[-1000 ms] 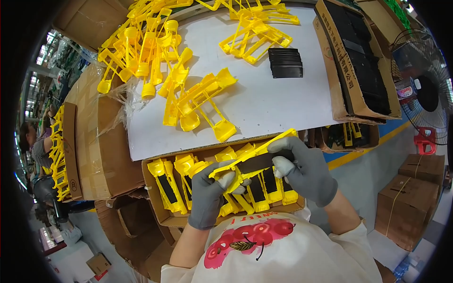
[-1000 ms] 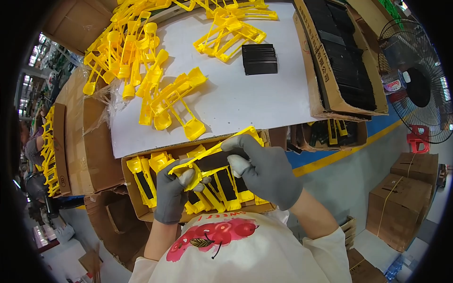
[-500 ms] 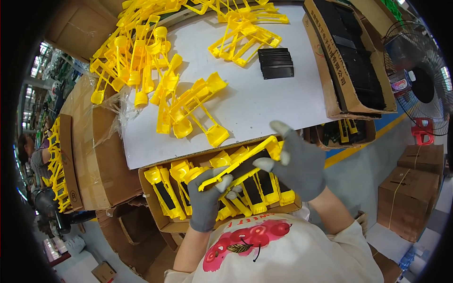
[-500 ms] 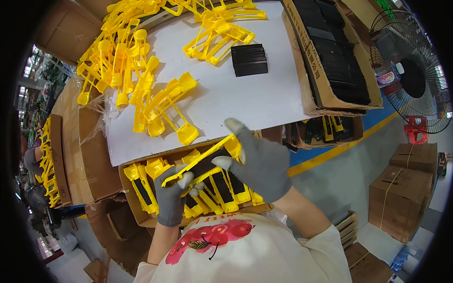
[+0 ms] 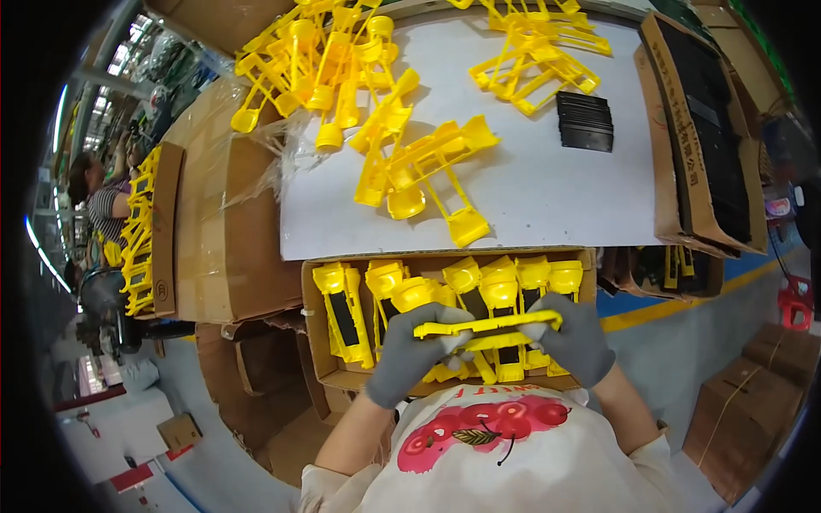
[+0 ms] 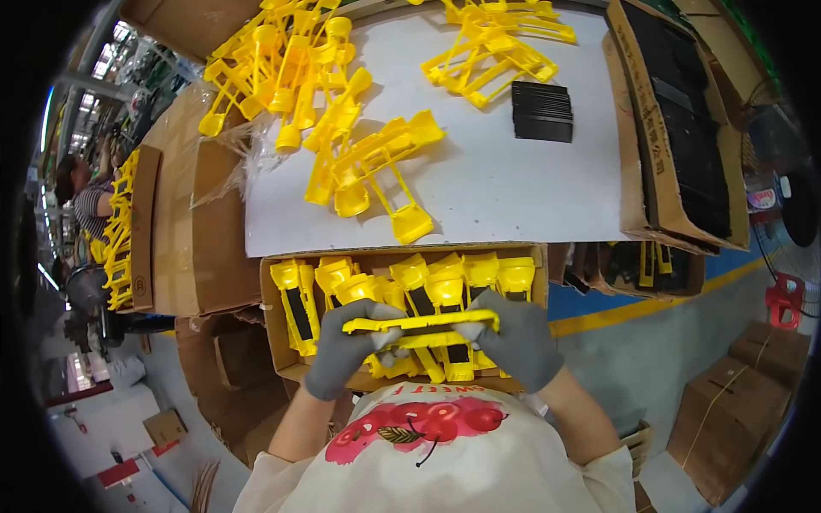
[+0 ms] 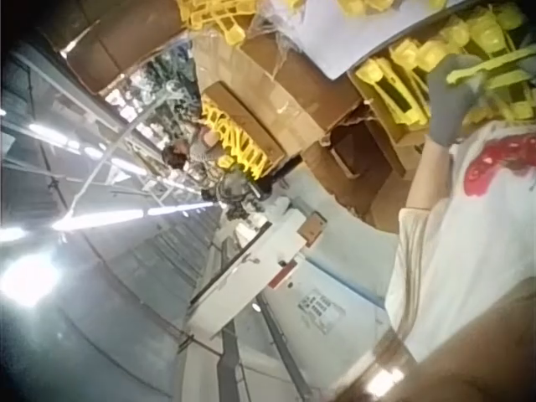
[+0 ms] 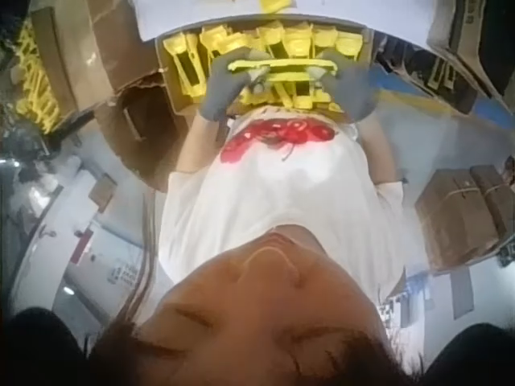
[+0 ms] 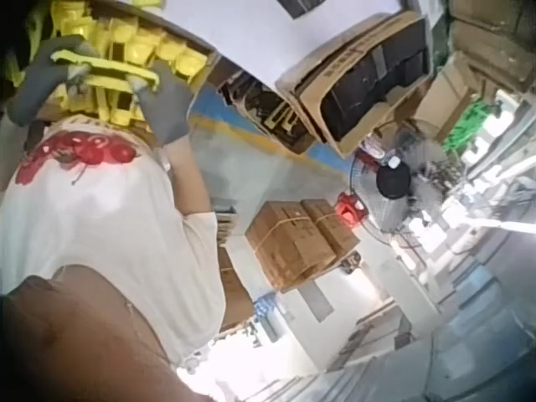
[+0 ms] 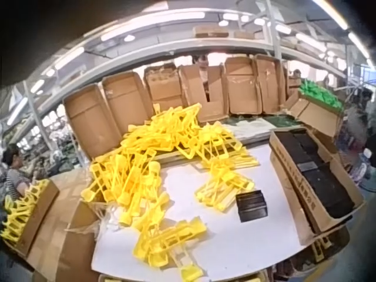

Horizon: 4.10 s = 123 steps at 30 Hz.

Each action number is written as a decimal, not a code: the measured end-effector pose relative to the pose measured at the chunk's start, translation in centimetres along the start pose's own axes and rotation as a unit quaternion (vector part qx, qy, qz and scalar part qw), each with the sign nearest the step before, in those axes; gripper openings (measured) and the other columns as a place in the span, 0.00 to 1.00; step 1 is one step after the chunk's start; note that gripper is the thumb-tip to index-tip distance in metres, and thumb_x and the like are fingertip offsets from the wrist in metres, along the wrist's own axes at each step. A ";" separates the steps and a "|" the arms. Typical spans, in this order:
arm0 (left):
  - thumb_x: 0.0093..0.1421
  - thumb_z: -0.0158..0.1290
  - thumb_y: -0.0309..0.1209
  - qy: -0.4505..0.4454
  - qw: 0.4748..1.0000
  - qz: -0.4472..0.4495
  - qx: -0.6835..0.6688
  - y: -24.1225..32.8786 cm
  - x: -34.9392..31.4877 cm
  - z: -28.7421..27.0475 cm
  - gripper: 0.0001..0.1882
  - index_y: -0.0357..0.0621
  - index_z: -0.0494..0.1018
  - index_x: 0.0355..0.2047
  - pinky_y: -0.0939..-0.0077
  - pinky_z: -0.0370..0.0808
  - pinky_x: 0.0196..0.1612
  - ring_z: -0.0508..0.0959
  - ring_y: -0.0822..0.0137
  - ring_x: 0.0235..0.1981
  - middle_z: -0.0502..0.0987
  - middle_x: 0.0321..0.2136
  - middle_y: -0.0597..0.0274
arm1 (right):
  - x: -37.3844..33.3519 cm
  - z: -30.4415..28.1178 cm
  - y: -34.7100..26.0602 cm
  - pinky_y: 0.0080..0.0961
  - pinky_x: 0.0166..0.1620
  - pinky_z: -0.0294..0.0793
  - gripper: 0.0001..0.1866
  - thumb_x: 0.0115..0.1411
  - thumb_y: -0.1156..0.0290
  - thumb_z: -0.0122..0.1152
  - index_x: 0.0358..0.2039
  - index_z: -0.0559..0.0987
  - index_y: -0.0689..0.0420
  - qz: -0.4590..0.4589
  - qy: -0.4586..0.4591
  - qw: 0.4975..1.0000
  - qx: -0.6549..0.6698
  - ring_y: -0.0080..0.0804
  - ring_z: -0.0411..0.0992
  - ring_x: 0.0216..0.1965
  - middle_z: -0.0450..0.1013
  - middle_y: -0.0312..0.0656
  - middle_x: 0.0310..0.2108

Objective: Assemble solar lights by inserting solar panel components into yellow plastic housings.

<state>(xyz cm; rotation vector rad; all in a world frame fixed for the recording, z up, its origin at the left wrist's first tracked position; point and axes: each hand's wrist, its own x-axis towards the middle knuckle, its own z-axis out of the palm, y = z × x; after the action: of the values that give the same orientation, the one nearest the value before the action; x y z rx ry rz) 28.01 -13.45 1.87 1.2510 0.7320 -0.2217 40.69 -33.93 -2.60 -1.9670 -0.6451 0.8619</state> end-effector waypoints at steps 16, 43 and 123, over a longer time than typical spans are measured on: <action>0.44 0.66 0.32 0.141 0.742 0.082 0.650 7.4 1.5 -16.2 0.21 0.42 0.76 0.40 0.67 0.76 0.34 0.81 0.58 0.29 0.79 0.27 0.53 | 1.3 -3.4 0.3 0.18 0.33 0.72 0.24 0.51 0.64 0.65 0.47 0.72 0.58 0.000 0.102 0.993 0.060 0.18 0.69 0.26 0.76 0.36 0.31; 0.54 0.51 0.23 0.187 0.884 0.355 0.239 15.7 8.5 -2.3 0.21 0.43 0.71 0.51 0.86 0.74 0.28 0.74 0.76 0.26 0.75 0.34 0.64 | 14.5 -14.8 1.9 0.31 0.38 0.74 0.21 0.50 0.70 0.64 0.46 0.73 0.53 -0.073 0.189 0.940 -0.276 0.40 0.75 0.33 0.76 0.45 0.33; 0.58 0.53 0.21 0.024 0.989 0.074 -0.130 0.9 2.2 3.1 0.15 0.30 0.74 0.45 0.77 0.79 0.31 0.81 0.65 0.30 0.78 0.32 0.54 | 1.5 -2.2 -5.3 0.27 0.24 0.71 0.13 0.57 0.60 0.63 0.34 0.73 0.54 -0.124 0.139 0.960 -0.211 0.42 0.74 0.20 0.73 0.44 0.19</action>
<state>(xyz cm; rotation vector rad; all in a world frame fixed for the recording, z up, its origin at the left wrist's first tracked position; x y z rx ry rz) 31.32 -15.44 1.66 1.0592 0.6815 0.0254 42.74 -31.35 2.34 -2.2639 -0.9407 0.2980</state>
